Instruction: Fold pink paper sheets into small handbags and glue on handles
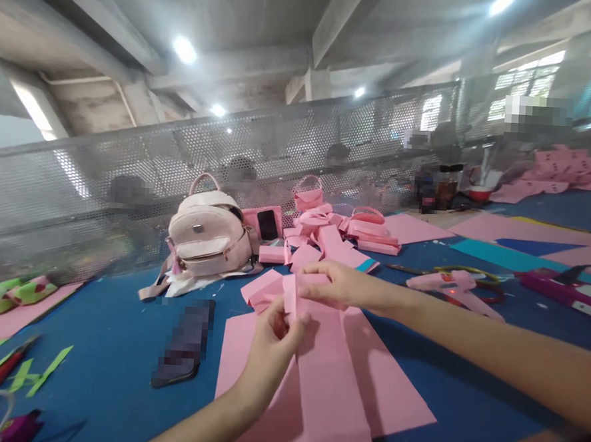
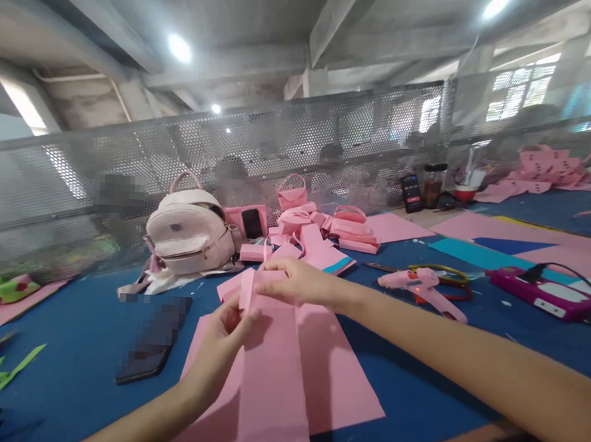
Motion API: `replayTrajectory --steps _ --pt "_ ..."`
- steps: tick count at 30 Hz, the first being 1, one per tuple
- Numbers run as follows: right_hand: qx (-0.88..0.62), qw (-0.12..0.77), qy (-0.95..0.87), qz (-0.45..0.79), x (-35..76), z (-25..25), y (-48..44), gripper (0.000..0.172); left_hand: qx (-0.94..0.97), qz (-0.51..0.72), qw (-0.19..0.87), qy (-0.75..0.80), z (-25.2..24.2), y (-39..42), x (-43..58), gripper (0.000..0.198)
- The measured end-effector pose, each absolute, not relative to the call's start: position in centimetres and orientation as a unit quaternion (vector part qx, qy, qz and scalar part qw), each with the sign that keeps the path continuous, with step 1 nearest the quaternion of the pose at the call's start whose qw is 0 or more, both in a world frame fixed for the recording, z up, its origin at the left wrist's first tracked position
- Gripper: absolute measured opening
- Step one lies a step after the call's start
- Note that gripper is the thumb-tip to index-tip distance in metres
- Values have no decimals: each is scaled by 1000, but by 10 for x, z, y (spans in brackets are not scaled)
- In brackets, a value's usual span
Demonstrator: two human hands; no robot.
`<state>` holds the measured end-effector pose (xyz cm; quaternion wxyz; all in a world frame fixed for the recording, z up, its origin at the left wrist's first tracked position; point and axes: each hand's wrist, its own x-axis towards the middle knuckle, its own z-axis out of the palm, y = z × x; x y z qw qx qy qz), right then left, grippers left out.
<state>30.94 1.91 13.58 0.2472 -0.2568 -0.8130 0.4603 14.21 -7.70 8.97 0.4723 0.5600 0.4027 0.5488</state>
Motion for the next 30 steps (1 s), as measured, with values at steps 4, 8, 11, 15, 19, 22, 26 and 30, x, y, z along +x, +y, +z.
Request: replayTrajectory --steps 4,8,11,15,19,22,26,30 --pt "-232 154 -828 487 301 93 49 41 557 498 517 418 54 -55 118 43" --pt "-203 107 -826 514 295 68 59 41 563 458 540 426 32 -32 96 41" --pt "-198 113 -816 532 290 58 56 43 581 433 533 437 28 -26 91 38" --pt "-200 140 -802 545 286 50 46 41 613 402 517 442 31 -29 91 36" --pt "-226 154 -789 550 287 44 37 44 633 382 507 443 32 -34 89 35" --pt "-235 170 -775 561 287 42 31 45 648 372 488 451 31 -36 87 33" --pt "-237 188 -756 580 285 43 24 40 656 375 481 445 30 -38 85 32" --pt "-248 196 -739 594 285 44 20 31 686 382 446 430 32 -41 85 31"
